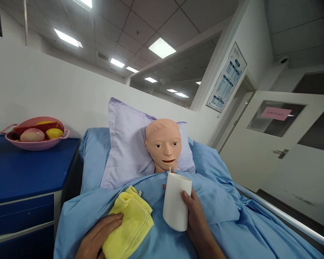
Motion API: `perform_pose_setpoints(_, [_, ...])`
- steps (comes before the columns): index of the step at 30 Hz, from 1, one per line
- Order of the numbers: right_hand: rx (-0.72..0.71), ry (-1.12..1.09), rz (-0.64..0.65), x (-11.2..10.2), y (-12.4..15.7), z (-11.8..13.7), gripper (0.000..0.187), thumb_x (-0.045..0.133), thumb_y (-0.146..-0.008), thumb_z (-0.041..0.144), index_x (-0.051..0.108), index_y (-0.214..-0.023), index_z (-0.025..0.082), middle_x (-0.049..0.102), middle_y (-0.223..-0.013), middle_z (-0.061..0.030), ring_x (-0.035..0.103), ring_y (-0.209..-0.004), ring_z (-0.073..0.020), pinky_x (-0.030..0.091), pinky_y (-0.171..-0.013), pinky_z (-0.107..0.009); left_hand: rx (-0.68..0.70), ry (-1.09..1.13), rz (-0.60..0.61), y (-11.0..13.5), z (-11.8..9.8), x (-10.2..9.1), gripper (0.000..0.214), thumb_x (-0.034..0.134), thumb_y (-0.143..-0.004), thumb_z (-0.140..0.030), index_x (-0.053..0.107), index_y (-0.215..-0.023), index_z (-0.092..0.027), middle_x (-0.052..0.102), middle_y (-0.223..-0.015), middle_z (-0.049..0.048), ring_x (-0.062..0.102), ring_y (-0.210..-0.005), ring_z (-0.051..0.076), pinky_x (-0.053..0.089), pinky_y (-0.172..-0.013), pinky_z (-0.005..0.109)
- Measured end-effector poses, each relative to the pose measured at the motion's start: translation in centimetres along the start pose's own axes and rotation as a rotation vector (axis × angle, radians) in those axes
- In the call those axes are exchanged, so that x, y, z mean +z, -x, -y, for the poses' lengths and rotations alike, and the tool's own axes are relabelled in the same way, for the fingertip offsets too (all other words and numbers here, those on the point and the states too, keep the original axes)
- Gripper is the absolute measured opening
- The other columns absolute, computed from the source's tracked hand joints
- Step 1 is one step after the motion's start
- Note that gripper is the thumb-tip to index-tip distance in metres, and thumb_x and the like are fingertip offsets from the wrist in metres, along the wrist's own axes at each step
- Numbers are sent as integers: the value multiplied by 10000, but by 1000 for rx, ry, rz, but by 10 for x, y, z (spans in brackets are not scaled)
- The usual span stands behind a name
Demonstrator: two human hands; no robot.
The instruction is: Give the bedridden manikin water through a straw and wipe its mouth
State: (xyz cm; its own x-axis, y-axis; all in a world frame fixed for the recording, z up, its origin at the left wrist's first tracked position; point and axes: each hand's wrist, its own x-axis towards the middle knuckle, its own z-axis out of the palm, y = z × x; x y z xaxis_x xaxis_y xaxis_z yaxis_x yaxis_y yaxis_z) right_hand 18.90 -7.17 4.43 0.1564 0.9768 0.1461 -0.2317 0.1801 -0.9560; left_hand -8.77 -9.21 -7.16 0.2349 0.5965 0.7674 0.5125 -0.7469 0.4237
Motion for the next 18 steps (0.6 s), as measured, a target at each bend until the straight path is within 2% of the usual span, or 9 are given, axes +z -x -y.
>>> perform_pose_setpoints(7, [3, -6, -21, 0, 0, 0, 762, 731, -711, 508, 461, -1360, 213, 729, -1050, -132, 681, -762, -274, 548, -591, -362, 6, -17, 1, -1, -1, -1, 520, 510, -830, -123, 521, -1306, -331, 651, -1251, -47, 637, -1105, 124, 484, -947, 161])
perform_pose_setpoints(14, [9, 8, -19, 1, 0, 2, 772, 718, -715, 524, 450, -1356, 188, 718, -1065, -162, 684, -795, -302, 550, -595, -389, 10, 0, -18, -1, 0, -1, 512, 515, -823, -133, 545, -1293, -333, 659, -1239, -45, 642, -1098, 139, 495, -942, 174])
perform_pose_setpoints(18, [2, 16, -19, 1, 1, 1, 681, 704, -740, 511, 491, -1304, 194, 718, -1072, -150, 679, -798, -281, 547, -607, -370, 16, 4, -19, -2, -2, -2, 512, 511, -816, -120, 562, -1281, -327, 666, -1228, -41, 651, -1083, 148, 508, -927, 175])
